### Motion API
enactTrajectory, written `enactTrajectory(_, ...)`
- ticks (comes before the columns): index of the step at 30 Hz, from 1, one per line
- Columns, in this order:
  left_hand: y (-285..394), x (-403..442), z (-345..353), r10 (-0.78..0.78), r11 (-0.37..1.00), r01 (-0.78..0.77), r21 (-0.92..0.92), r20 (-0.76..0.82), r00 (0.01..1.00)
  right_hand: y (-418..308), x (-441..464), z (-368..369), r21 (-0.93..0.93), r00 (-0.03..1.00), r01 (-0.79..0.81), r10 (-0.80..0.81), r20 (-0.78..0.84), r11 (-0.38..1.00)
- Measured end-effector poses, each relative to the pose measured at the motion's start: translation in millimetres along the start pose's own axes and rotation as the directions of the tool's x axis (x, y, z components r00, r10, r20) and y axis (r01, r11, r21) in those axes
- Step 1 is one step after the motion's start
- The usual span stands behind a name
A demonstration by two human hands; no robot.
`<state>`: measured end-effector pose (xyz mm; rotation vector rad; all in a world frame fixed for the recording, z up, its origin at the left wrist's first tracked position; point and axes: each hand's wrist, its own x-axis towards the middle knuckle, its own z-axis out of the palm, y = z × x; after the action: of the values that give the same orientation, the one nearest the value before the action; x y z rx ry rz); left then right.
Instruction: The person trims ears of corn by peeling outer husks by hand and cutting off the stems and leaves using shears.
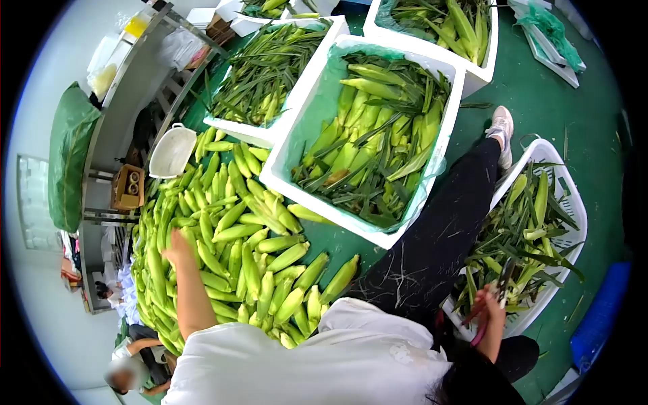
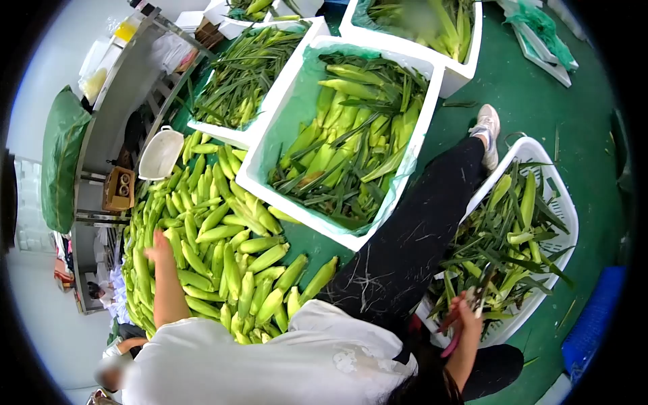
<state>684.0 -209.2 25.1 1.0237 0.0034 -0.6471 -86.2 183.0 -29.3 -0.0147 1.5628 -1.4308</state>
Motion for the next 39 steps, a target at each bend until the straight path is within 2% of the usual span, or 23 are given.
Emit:
enactTrajectory(2, -110, -62, 84, -0.138, 0.943, 0.023, 0.331, 0.33, 0.934, -15, -32, 41, 0.241, 0.994, -0.091, 0.076, 0.073, 0.966)
enactTrajectory(5, -307, -210, 175, -0.457, 0.851, -0.017, 0.525, 0.756, 0.47, -27, -58, 59, 0.322, 0.945, -0.285, 0.209, 0.25, 0.903)
enactTrajectory(7, -407, -325, 222, -0.744, 0.629, -0.087, 0.773, 0.63, 0.221, -20, -70, 52, 0.345, 0.89, -0.409, 0.285, 0.356, 0.845)
enactTrajectory(8, -473, -358, 225, -0.776, 0.569, -0.181, 0.802, 0.596, 0.205, -26, -79, 53, 0.333, 0.898, -0.396, 0.285, 0.336, 0.856)
enactTrajectory(9, -560, -376, 221, -0.727, 0.52, -0.468, 0.714, 0.658, 0.196, -30, -89, 54, 0.323, 0.905, -0.384, 0.285, 0.314, 0.865)
enactTrajectory(11, -626, -440, 223, -0.743, 0.217, -0.716, 0.664, 0.588, 0.32, -24, -110, 56, 0.444, 0.948, -0.262, 0.141, 0.286, 0.857)
enactTrajectory(12, -648, -462, 219, -0.651, -0.109, -0.76, 0.641, 0.532, 0.542, -20, -114, 58, 0.474, 0.961, -0.228, 0.117, 0.252, 0.85)
enactTrajectory(14, -655, -447, 219, -0.71, -0.05, -0.766, 0.64, 0.517, 0.478, -13, -120, 57, 0.502, 0.98, -0.168, 0.088, 0.179, 0.848)
enactTrajectory(15, -690, -413, 214, -0.76, 0.094, -0.817, 0.569, 0.571, 0.311, -19, -124, 65, 0.57, 0.987, -0.156, 0.108, 0.117, 0.807)
enactTrajectory(17, -628, -422, 238, -0.878, 0.112, -0.855, 0.507, 0.454, 0.153, -8, -119, 51, 0.642, 0.985, -0.17, 0.103, 0.14, 0.748)
enactTrajectory(20, -574, -409, 244, -0.84, 0.157, -0.868, 0.472, 0.526, 0.134, 9, -99, 30, 0.743, 0.973, -0.224, 0.097, 0.211, 0.631)
enactTrajectory(21, -560, -405, 248, -0.83, 0.048, -0.765, 0.642, 0.452, 0.328, 5, -95, 29, 0.748, 0.971, -0.23, 0.094, 0.221, 0.622)
enactTrajectory(22, -545, -383, 247, -0.95, 0.197, -0.434, 0.879, 0.28, 0.137, -4, -94, 32, 0.712, 0.98, -0.195, 0.095, 0.177, 0.674)
enactTrajectory(24, -439, -390, 250, -0.989, 0.129, -0.304, 0.944, 0.146, 0.036, -18, -95, 32, 0.642, 0.993, -0.083, 0.011, 0.115, 0.762)
enactTrajectory(26, -338, -410, 230, -0.978, 0.208, -0.072, 0.976, 0.205, -0.046, -35, -97, 31, 0.564, 0.992, -0.013, -0.06, 0.111, 0.826)
enactTrajectory(27, -300, -408, 219, -0.966, 0.189, 0.007, 0.982, 0.187, -0.179, -39, -95, 28, 0.509, 0.988, -0.053, -0.027, 0.149, 0.859)
enactTrajectory(28, -283, -412, 205, -0.847, 0.334, 0.0, 0.943, 0.3, -0.439, -42, -90, 28, 0.438, 0.983, -0.065, -0.017, 0.182, 0.896)
enactTrajectory(30, -238, -475, 194, -0.816, 0.3, 0.217, 0.929, 0.368, -0.447, -54, -80, 37, 0.251, 0.971, -0.069, 0.007, 0.241, 0.966)
enactTrajectory(33, -232, -516, 160, -0.828, 0.378, 0.027, 0.925, 0.351, -0.438, -82, -67, 58, -0.161, 0.906, 0.309, -0.238, 0.351, 0.938)
enactTrajectory(35, -207, -566, 152, -0.93, 0.365, -0.412, 0.835, 0.339, -0.138, -114, -71, 67, -0.466, 0.807, 0.588, -0.436, 0.398, 0.662)
enactTrajectory(36, -212, -576, 143, -0.829, 0.539, -0.557, 0.632, 0.517, -0.215, -116, -70, 68, -0.491, 0.772, 0.636, -0.501, 0.391, 0.596)
enactTrajectory(37, -200, -601, 142, -0.851, 0.516, -0.555, 0.652, 0.464, -0.246, -125, -74, 69, -0.53, 0.756, 0.647, -0.551, 0.354, 0.548)
enactTrajectory(39, -189, -628, 135, -0.772, 0.453, -0.873, 0.183, 0.57, -0.281, -122, -70, 63, -0.611, 0.743, 0.617, -0.622, 0.246, 0.496)
